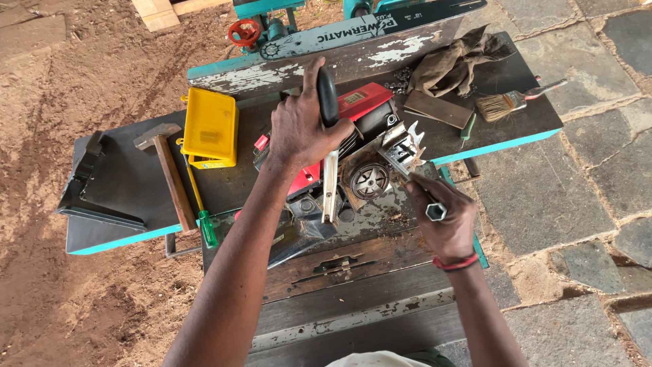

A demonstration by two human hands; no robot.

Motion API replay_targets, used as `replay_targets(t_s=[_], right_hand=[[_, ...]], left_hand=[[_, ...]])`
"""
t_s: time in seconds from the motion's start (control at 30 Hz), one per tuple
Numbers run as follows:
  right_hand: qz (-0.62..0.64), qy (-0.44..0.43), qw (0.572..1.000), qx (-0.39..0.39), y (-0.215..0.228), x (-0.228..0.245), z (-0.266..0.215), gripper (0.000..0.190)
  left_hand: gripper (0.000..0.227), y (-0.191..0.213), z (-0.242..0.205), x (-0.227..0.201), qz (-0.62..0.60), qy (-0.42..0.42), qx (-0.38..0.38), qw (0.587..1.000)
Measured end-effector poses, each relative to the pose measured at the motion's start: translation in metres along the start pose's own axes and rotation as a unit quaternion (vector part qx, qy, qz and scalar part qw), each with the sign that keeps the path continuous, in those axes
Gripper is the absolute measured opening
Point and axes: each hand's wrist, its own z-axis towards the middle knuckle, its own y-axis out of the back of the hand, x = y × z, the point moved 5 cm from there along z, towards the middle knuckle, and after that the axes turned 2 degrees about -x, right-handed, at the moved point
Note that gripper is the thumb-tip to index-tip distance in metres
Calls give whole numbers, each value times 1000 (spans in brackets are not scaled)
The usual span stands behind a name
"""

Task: The person disassembles a chainsaw engine using a socket wrench to loosen bolts and removes internal components, then cleans the parts with a brush.

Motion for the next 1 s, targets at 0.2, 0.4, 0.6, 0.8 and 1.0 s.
replay_targets(t_s=[0.2,0.4,0.6,0.8,1.0], right_hand=[[-5,-86,994,-70,21,-12,14,13],[159,-122,970,-137,-2,-12,5,14],[208,-175,948,-164,-9,-18,-5,13],[217,-148,954,-147,-20,-19,-10,13],[211,-143,954,-158,-19,-9,-13,13]], left_hand=[[102,3,-1,-5,-5,15,5,1000],[101,5,0,-5,-29,39,24,998],[102,-3,5,5,-50,77,57,994],[100,1,3,1,-21,33,27,999],[100,5,1,-3,-27,34,20,999]])
